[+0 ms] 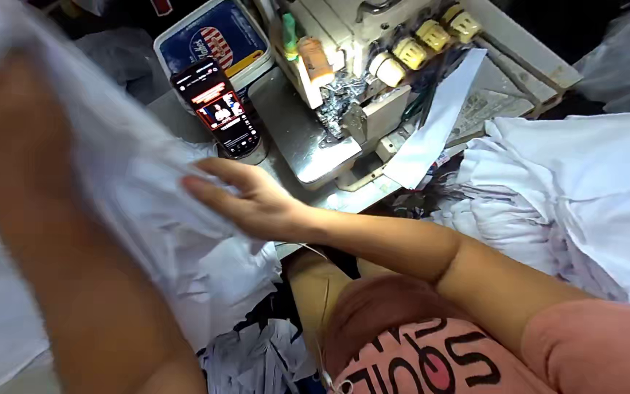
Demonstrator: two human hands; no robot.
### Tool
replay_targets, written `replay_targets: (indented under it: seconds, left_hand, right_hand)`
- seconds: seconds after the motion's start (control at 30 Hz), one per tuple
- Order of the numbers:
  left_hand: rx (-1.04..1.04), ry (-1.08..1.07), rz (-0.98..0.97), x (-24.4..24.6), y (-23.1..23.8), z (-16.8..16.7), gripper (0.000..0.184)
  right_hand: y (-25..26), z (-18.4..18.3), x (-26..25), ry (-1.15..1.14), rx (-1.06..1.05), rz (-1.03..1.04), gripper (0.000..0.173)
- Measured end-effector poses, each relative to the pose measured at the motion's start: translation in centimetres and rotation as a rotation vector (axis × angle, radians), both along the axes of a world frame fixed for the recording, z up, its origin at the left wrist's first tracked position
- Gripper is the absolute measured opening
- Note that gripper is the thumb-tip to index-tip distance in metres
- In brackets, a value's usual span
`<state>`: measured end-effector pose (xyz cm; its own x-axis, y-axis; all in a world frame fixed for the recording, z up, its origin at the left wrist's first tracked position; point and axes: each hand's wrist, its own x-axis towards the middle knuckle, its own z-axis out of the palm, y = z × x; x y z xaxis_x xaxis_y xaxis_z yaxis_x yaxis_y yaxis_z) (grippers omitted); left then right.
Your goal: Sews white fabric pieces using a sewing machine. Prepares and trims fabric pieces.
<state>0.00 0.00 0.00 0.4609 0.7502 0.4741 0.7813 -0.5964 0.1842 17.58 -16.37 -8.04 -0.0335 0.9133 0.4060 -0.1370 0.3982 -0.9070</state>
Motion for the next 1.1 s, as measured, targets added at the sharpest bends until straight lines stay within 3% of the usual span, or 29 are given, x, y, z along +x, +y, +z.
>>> replay_targets:
  seconds: [0.03, 0.13, 0.2, 0.37, 0.8, 0.9, 1.0, 1.03, 1.1]
  left_hand:
    - [-0.279, 0.027, 0.183, 6.6, -3.3, 1.2, 0.033]
    - [-0.322, 0.129, -0.236, 11.0, -2.4, -4.2, 0.030]
    - [-0.420, 0.130, -0.277, 13.0, -2.2, -7.7, 0.026]
    - [-0.536, 0.154, -0.134, 16.9, -4.1, -9.8, 0.033]
    - [-0.422, 0.131, 0.087, 20.9, -5.2, -10.2, 0.038]
    - [-0.437, 0.116, -0.005, 20.1, -5.2, -10.4, 0.040]
    - [-0.652, 0.180, -0.267, 16.8, -6.1, -8.8, 0.059]
    - [-0.708, 0.246, -0.297, 16.0, -6.7, -8.3, 0.066]
    - [-0.698, 0.378, -0.255, 15.3, -7.7, -7.8, 0.062]
  right_hand:
    - [-1.2, -1.8, 2.0, 0.001, -0.059, -0.068, 0.021]
    - [-5.3, -7.3, 7.4, 0.015, -0.365, -0.178, 0.026]
    - [-7.6, -9.9, 9.8, 0.047, -0.530, -0.252, 0.025]
    - [-9.4, -11.7, 11.8, -0.002, -0.494, -0.387, 0.022]
    - [-7.2, -12.1, 12.8, -0.088, -0.285, -0.530, 0.025]
    - [-6.9, -12.8, 13.3, -0.112, -0.273, -0.511, 0.025]
    - [-7.6, -12.9, 14.3, -0.182, -0.322, -0.454, 0.026]
    - [-7.8, -12.9, 14.5, -0.206, -0.324, -0.445, 0.027]
    - [-7.9, -13.0, 14.6, -0.252, -0.328, -0.452, 0.027]
